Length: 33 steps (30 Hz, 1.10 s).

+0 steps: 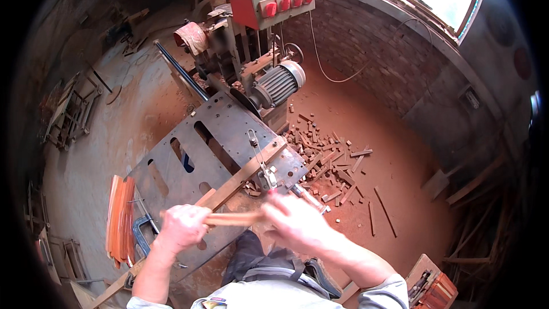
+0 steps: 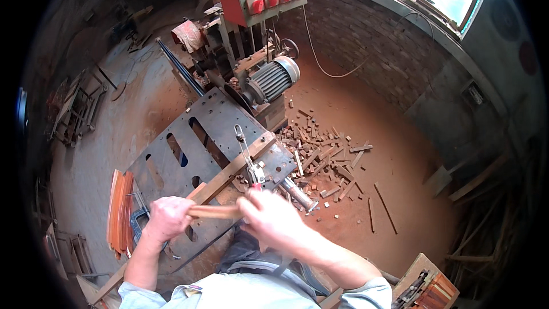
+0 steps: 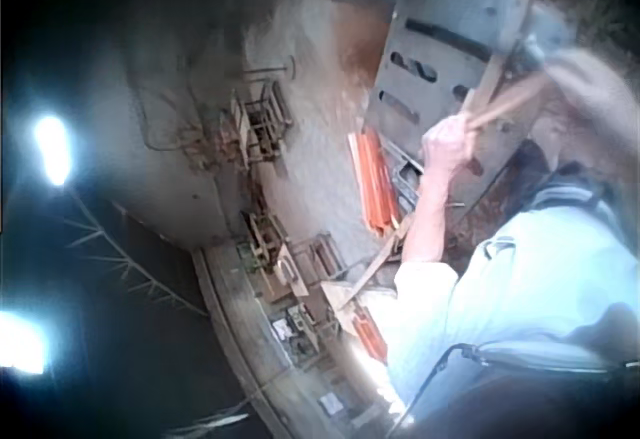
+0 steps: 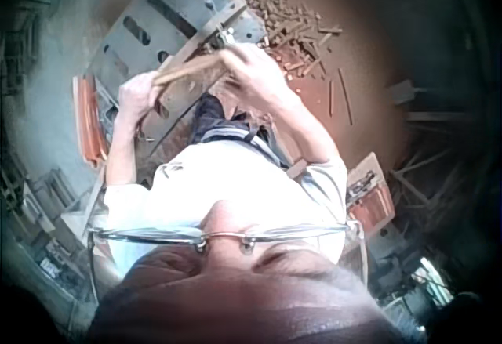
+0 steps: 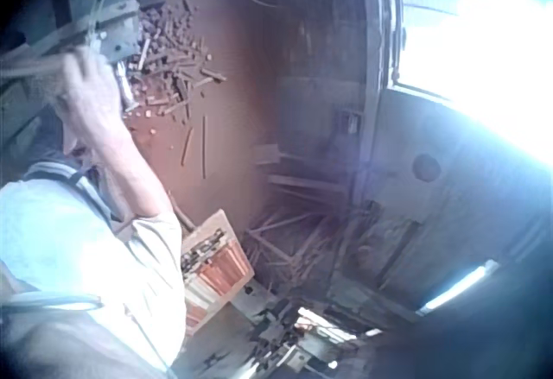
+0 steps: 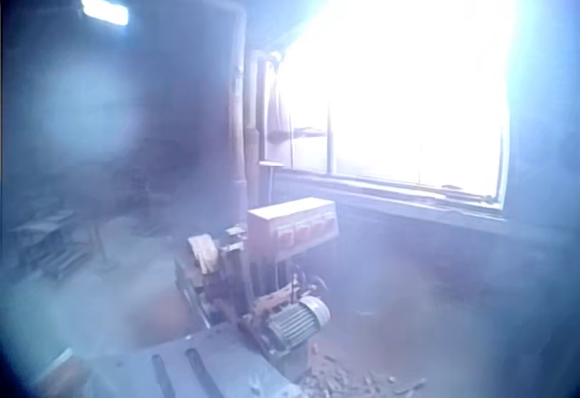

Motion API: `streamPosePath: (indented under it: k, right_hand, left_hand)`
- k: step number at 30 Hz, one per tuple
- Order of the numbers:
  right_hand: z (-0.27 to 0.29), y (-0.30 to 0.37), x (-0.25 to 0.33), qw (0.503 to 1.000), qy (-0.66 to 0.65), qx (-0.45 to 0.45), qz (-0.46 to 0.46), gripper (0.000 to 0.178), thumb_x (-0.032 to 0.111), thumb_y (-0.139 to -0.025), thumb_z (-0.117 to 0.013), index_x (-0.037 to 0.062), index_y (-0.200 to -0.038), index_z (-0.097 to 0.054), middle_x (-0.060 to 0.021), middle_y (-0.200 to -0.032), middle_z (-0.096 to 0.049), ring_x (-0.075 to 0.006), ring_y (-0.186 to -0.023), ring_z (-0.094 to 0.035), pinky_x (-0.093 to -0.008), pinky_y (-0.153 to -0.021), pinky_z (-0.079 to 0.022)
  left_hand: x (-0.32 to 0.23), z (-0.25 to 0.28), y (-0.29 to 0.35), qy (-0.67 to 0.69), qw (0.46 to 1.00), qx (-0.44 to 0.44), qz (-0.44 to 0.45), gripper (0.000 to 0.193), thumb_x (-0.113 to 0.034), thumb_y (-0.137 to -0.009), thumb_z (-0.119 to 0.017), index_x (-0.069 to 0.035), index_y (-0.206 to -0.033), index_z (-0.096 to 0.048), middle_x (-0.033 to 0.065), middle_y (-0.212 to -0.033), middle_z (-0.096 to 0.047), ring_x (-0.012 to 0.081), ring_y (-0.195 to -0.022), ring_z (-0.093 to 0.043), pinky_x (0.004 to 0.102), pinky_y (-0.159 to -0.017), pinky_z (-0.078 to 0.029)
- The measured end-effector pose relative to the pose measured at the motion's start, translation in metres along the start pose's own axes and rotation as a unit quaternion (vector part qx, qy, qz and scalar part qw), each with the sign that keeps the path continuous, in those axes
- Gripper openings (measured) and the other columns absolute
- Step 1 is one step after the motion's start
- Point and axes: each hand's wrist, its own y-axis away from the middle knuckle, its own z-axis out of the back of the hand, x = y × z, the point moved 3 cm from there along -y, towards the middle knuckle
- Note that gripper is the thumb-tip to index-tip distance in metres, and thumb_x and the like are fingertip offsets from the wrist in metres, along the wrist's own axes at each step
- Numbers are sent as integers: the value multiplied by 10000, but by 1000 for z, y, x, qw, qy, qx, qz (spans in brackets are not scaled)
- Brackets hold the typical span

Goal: The person repeatedly feeds small wooden pieces into a stationary spindle sander to shape their edges. They use a clamp to hold the wood against the machine, then remove and set the finished pieces aside on a nearby table. The process is repeated for multiple pieces throughout the clip.

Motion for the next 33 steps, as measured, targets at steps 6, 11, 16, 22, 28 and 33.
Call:
streamPosePath:
  k: [6, 11, 16, 22, 28, 33]
  right_hand:
    - [26, 25, -51, 965, -60, -170, -190, 432, 130, -826, -790, -18, -1196, -623, -201, -1136, -652, -356, -983, -674, -397, -843, -571]
    - [-5, 35, -45, 954, -146, -147, -217, 386, -12, -841, -735, -23, -1214, -635, -149, -1075, -653, -214, -865, -675, -321, -770, -569]
    - [-14, 34, -45, 940, -129, -143, -283, 333, -27, -856, -694, -27, -1184, -636, -139, -1081, -645, -194, -858, -671, -297, -764, -558]
    - [-29, 41, -57, 910, -190, -169, -327, 266, -34, -916, -650, -52, -1180, -620, -118, -1142, -599, -157, -928, -655, -267, -787, -543]
    - [-49, 25, -58, 902, -194, -126, -365, 250, 4, -939, -638, -47, -1184, -623, -114, -1133, -614, -145, -903, -650, -272, -781, -545]
    - [-79, 40, -88, 869, -293, -171, -360, 218, 12, -990, -572, -17, -1201, -617, -43, -1050, -634, -104, -875, -626, -237, -729, -521]
  left_hand:
    - [83, -33, 2, 27, 943, 91, 320, 302, -308, -903, -672, -47, -1055, -690, 176, -974, -733, 376, -909, -698, 479, -811, -549]
    - [105, -121, -63, 80, 921, 198, 325, 367, -380, -948, -605, -109, -1178, -694, 185, -1083, -721, 360, -1065, -672, 472, -909, -521]
    - [97, -195, -126, 265, 900, 210, 277, 357, -329, -1006, -458, -85, -1151, -674, 206, -1119, -698, 400, -1088, -652, 465, -908, -517]
    - [106, -220, -158, 268, 878, 326, 225, 383, -283, -936, -540, -145, -1252, -706, 197, -1190, -692, 345, -1121, -666, 427, -968, -519]
    - [108, -212, -145, 208, 884, 330, 257, 391, -252, -910, -558, -240, -1268, -716, 132, -1133, -728, 303, -1024, -702, 411, -897, -566]
    - [101, -248, -141, 143, 903, 266, 306, 299, -187, -819, -661, -279, -1073, -791, 94, -1052, -753, 269, -1018, -719, 398, -824, -591]
